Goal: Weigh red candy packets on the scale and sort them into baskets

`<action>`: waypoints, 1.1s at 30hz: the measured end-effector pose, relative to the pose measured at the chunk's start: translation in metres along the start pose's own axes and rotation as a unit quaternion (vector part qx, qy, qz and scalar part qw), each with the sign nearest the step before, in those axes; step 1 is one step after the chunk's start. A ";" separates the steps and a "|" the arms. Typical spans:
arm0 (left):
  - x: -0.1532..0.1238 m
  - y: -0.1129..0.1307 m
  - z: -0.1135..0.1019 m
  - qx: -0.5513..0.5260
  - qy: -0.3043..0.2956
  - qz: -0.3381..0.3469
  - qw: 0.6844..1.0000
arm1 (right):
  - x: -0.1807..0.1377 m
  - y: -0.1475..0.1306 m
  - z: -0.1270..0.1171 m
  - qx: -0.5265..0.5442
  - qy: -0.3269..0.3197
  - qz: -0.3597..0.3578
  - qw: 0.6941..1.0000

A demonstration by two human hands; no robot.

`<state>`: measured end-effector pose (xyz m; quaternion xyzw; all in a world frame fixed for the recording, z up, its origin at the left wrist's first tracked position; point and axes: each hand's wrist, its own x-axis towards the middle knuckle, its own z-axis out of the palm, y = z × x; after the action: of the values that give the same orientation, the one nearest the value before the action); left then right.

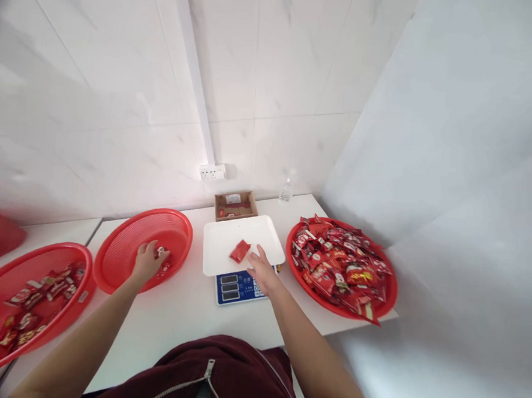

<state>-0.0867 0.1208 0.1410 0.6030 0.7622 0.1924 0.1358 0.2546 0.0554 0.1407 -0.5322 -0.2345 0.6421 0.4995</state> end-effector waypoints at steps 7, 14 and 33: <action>-0.044 0.022 0.028 -0.064 0.065 0.074 0.993 | -0.020 -0.025 -0.089 -0.474 0.216 -0.226 0.823; -0.090 0.063 0.060 -0.111 -0.005 0.201 0.973 | -0.040 -0.042 -0.198 -0.634 0.404 -0.054 0.658; -0.102 0.094 0.039 -0.301 -0.135 0.128 0.935 | -0.027 -0.084 -0.155 -0.424 0.417 -0.329 0.733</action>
<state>0.0360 0.0454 0.1469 0.6467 0.5591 0.3452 0.3873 0.4279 0.0286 0.1722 -0.7931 -0.4109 -0.0147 0.4494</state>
